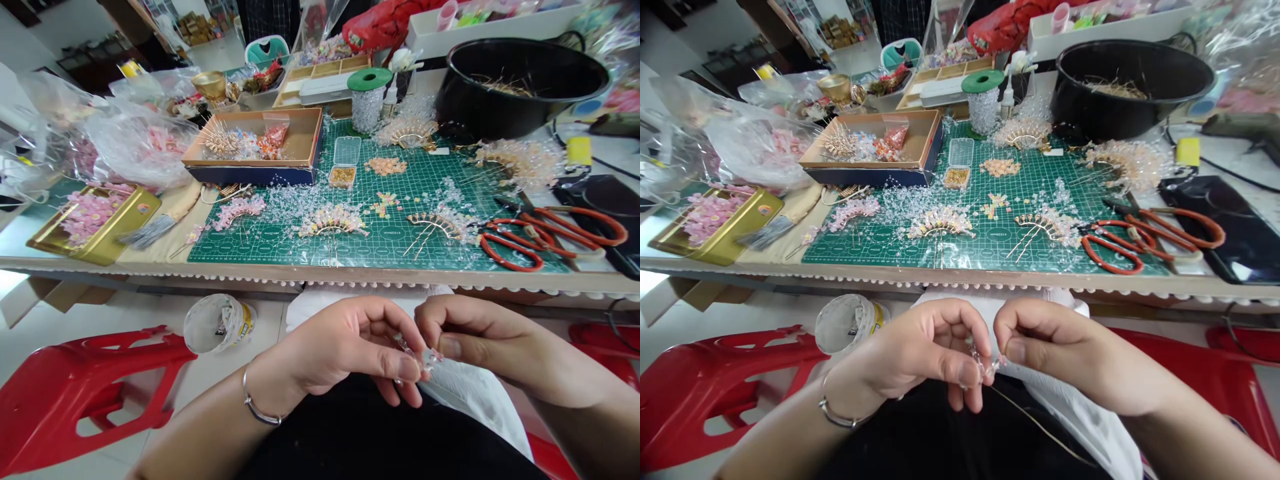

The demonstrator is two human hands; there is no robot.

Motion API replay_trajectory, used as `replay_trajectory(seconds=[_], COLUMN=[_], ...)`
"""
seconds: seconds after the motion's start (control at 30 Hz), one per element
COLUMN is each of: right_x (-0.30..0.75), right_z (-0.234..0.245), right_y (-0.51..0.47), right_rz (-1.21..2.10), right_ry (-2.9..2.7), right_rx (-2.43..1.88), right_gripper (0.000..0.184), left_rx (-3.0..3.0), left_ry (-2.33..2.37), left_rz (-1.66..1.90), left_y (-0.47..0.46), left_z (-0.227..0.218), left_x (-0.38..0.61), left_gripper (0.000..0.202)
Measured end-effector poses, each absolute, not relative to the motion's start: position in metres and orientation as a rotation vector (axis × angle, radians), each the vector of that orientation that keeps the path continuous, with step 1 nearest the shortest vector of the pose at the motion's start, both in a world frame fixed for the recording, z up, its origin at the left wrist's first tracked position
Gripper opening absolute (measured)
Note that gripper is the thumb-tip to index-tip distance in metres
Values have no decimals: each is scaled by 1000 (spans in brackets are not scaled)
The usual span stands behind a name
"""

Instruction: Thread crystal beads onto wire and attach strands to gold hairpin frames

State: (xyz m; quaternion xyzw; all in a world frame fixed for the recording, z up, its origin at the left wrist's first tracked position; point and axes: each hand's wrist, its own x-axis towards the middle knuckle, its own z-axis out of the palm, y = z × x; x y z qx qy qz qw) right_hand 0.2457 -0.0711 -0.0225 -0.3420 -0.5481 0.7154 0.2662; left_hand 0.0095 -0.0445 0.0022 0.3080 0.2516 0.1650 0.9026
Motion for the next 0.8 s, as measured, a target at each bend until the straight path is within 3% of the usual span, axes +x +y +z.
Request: replay_trajectory(seconds=[0.57,0.67,0.8], right_x=[240,237,234], right_z=[-16,-6,7], right_y=[-68,-73,-84], right_rz=[1927,1733,1228], right_ry=[-1497,-1669,-1993], right_rx=[-917,-1086,-1306], right_gripper=[10,15,14], left_rx=[641,622,632], left_ry=[537,540,560], left_rz=[303,309,329], left_y=[-42,-42,-42], left_z=[1,1,0], left_x=[11,11,11], left_gripper=[22,23,24])
